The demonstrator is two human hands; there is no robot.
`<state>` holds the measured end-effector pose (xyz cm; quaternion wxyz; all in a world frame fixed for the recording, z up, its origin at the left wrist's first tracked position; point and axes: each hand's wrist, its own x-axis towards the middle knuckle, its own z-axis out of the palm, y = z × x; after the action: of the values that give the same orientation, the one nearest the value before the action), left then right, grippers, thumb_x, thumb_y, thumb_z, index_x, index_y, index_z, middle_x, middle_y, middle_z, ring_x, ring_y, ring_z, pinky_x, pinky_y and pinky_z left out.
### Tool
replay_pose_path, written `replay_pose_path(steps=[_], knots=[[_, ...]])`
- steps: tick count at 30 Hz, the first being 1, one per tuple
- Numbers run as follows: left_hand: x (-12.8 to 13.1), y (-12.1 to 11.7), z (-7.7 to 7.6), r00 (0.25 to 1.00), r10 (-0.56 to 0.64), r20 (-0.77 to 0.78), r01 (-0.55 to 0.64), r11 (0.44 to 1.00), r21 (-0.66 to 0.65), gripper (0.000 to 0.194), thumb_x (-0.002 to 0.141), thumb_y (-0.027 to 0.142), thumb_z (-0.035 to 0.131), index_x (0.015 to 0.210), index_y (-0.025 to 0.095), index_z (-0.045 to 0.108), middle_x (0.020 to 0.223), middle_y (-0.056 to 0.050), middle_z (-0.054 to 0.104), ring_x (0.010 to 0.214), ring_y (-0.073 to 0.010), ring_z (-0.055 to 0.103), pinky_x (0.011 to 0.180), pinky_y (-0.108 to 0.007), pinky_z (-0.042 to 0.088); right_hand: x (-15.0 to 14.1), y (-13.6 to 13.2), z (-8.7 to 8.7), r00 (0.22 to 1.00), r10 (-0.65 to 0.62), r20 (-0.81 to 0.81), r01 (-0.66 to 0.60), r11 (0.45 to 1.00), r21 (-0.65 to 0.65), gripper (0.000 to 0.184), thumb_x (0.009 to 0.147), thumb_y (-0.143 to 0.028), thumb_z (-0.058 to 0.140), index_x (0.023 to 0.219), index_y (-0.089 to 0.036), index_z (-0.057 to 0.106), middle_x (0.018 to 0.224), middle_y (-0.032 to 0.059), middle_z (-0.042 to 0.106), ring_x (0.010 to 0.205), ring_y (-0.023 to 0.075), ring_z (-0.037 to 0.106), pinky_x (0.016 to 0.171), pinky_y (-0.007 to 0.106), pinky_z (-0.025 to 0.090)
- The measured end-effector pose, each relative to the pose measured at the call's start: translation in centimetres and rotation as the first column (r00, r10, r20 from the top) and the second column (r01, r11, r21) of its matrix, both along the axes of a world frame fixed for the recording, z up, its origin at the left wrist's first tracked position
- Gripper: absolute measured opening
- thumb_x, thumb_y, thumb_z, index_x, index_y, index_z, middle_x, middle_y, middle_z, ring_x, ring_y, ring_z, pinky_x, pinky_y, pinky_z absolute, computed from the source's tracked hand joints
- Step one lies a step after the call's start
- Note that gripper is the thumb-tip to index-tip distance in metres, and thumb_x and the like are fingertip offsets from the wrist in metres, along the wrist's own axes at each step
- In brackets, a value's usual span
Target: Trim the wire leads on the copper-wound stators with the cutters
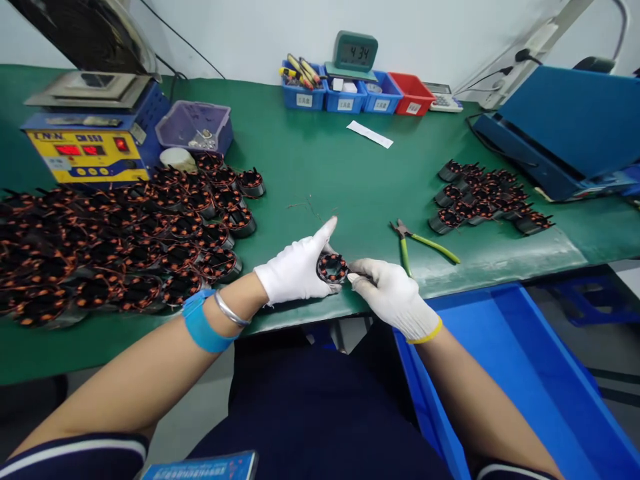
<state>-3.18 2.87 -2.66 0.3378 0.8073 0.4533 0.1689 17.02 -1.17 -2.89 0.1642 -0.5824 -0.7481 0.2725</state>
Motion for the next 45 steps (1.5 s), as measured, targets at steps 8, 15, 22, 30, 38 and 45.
replay_pose_path(steps=[8,15,22,30,38,45], knots=[[0.2,-0.4,-0.8,0.998,0.048,0.047,-0.051,0.997,0.057,0.101,0.067,0.053,0.074,0.152,0.021,0.029,0.122,-0.009,0.066,0.11,-0.0284,0.063,0.096,-0.042,0.049,-0.3,0.3,-0.1,0.975,-0.145,-0.166,0.129,0.986,-0.105,0.02,0.083,-0.03,0.056,0.088,-0.019,0.071,0.081,0.0028,0.072,0.075,0.0173,0.064,0.067,0.027,0.046],[0.8,-0.8,0.0,1.0,-0.002,-0.001,0.002,0.988,0.158,0.03,0.075,0.039,0.064,0.1,0.022,0.064,0.098,-0.003,0.067,0.09,-0.0211,0.061,0.08,-0.034,0.048,-0.2,-0.1,-1.3,0.858,-0.286,-0.426,0.191,0.949,-0.252,0.022,0.081,-0.039,0.057,0.077,-0.019,0.063,0.053,-0.0037,0.053,0.044,0.0106,0.043,0.044,0.024,0.034],[1.6,-1.1,-0.6,1.0,-0.008,-0.004,0.008,0.966,0.258,0.014,0.073,0.028,0.055,0.084,0.02,0.056,0.085,-0.003,0.058,0.078,-0.0186,0.053,0.07,-0.032,0.041,-0.5,-0.5,-0.8,0.797,-0.358,-0.487,0.189,0.913,-0.361,0.022,0.078,-0.04,0.06,0.076,-0.019,0.06,0.052,-0.0044,0.05,0.041,0.0089,0.041,0.039,0.022,0.031],[1.9,-1.3,-1.4,0.999,-0.039,-0.027,0.046,0.934,0.355,0.011,0.079,0.028,0.047,0.08,0.02,0.054,0.081,-0.004,0.055,0.078,-0.0196,0.05,0.071,-0.033,0.041,-0.4,0.1,0.4,0.746,-0.412,-0.524,0.124,0.858,-0.498,0.024,0.069,-0.041,0.064,0.074,-0.019,0.057,0.053,-0.0058,0.048,0.038,0.0065,0.038,0.036,0.02,0.027],[2.1,-1.3,-1.3,0.999,-0.045,-0.022,0.05,0.941,0.335,0.008,0.081,0.026,0.047,0.079,0.021,0.052,0.082,-0.004,0.055,0.079,-0.0197,0.051,0.073,-0.034,0.041,2.2,-0.3,1.4,0.946,-0.161,-0.282,0.03,0.909,-0.417,0.019,0.081,-0.036,0.058,0.078,-0.018,0.064,0.057,-0.0024,0.056,0.045,0.0098,0.049,0.042,0.021,0.035],[2.1,-1.2,-1.3,0.999,-0.039,0.006,0.035,0.947,0.32,0.003,0.08,0.023,0.047,0.077,0.021,0.048,0.081,-0.003,0.054,0.079,-0.0185,0.05,0.073,-0.033,0.043,2.7,3.7,3.4,0.973,-0.081,-0.215,0.004,0.942,-0.335,0.03,0.077,-0.04,0.072,0.097,-0.018,0.072,0.091,0.0079,0.074,0.077,0.0184,0.068,0.066,0.027,0.054]])
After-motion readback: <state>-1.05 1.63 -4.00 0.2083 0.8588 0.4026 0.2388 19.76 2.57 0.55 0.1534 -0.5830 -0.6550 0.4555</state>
